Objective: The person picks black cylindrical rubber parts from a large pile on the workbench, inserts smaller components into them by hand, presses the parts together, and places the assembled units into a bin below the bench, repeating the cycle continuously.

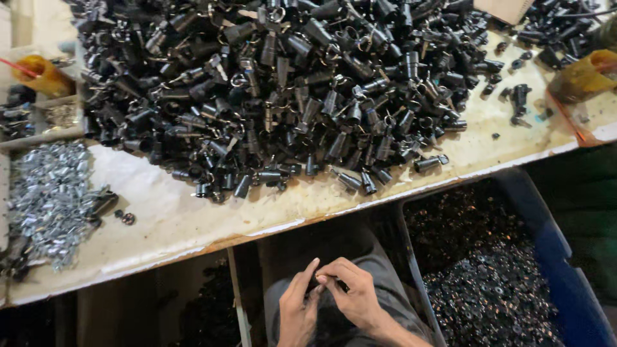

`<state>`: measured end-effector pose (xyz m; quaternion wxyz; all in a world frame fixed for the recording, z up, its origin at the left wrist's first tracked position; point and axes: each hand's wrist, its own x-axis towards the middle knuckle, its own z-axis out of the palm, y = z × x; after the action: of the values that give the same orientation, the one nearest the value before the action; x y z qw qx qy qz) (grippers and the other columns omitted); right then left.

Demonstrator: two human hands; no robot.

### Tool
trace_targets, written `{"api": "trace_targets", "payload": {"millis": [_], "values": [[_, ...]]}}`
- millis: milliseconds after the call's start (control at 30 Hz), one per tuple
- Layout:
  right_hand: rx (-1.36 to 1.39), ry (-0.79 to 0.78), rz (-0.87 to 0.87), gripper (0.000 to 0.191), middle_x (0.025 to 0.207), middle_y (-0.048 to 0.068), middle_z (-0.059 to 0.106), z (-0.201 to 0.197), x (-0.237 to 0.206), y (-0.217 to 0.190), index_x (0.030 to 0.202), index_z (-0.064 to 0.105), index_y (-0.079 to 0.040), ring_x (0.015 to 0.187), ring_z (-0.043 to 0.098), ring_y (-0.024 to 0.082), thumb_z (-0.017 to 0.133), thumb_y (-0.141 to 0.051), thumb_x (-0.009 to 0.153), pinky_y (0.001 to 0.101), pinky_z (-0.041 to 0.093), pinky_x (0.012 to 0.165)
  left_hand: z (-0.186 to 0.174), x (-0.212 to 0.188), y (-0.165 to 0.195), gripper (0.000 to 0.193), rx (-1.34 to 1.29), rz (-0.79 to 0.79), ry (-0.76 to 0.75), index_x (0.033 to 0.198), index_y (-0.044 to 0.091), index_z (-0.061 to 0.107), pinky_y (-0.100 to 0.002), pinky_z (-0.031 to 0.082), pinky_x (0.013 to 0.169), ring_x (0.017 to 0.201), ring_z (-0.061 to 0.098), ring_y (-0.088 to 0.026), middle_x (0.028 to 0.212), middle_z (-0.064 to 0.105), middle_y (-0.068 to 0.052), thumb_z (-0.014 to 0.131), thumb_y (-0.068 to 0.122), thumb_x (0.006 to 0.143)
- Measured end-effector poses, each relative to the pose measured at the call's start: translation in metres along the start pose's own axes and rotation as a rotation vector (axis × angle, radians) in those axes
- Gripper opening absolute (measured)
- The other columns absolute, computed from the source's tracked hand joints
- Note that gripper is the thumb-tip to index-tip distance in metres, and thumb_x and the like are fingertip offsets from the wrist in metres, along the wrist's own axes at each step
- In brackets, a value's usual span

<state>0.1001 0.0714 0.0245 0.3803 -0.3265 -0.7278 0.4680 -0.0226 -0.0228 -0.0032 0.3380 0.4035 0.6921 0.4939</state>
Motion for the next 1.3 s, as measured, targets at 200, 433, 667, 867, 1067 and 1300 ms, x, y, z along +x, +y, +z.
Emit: {"api": "trace_targets", "payload": {"millis": [200,433,667,867,1067,1300], "values": [[0.407,-0.187,0.698,0.011,0.073,0.009,0.063,0.025,0.013,0.009,0.096,0.073,0.001,0.064,0.055,0.015,0.074,-0.01,0.097,0.0289,0.045,0.056,-0.021,0.0,0.015,0.039,0.09,0.055,0.073,0.13,0.003,0.067,-0.036,0.056,0.081,0.091,0.072,-0.031,0.103,0.072,-0.016,0.07,0.012,0.092],[0.431,-0.034,0.517,0.015,0.087,0.005,0.071,0.019,0.012,0.007,0.104,0.071,-0.002,0.07,0.063,0.012,0.065,-0.015,0.099,0.0247,0.051,0.055,-0.014,0.013,0.027,0.027,0.01,0.041,0.119,0.114,0.0,0.071,-0.037,0.054,0.085,0.098,0.072,-0.028,0.104,0.075,-0.015,0.067,0.02,0.096],[1.009,0.03,0.952,0.022,0.108,0.015,0.068,-0.014,0.026,0.031,0.118,0.059,-0.008,0.063,0.058,0.013,0.055,-0.018,0.099,0.0252,0.042,0.038,-0.129,0.036,-0.041,0.027,0.774,-0.35,0.437,0.096,0.006,0.068,-0.05,0.05,0.074,0.082,0.067,-0.041,0.084,0.07,-0.023,0.05,0.026,0.099],[0.52,-0.212,0.828,0.011,0.077,0.015,0.058,-0.003,0.013,0.025,0.107,0.071,-0.008,0.055,0.053,0.016,0.068,-0.015,0.099,0.0284,0.039,0.04,-0.089,0.043,-0.021,0.026,-0.376,-0.35,0.357,0.097,0.003,0.061,-0.04,0.052,0.069,0.073,0.057,-0.022,0.081,0.057,-0.01,0.052,0.025,0.107],[-0.12,-0.046,-0.162,0.022,0.073,0.008,0.054,0.021,0.022,0.007,0.082,0.06,-0.006,0.06,0.057,0.02,0.082,-0.003,0.078,0.0344,0.046,0.051,0.007,0.04,0.04,0.019,-1.096,-0.105,0.129,0.091,0.005,0.05,-0.035,0.045,0.076,0.076,0.051,-0.02,0.078,0.046,-0.006,0.049,0.02,0.102],[-0.19,-0.026,-0.305,0.017,0.073,0.008,0.06,0.017,0.034,-0.002,0.078,0.065,-0.006,0.063,0.061,0.024,0.08,-0.001,0.073,0.034,0.045,0.053,-0.004,0.042,0.054,0.019,-1.316,-0.175,0.207,0.089,0.009,0.046,-0.033,0.041,0.07,0.074,0.048,-0.02,0.077,0.044,-0.005,0.053,0.023,0.1]]}}
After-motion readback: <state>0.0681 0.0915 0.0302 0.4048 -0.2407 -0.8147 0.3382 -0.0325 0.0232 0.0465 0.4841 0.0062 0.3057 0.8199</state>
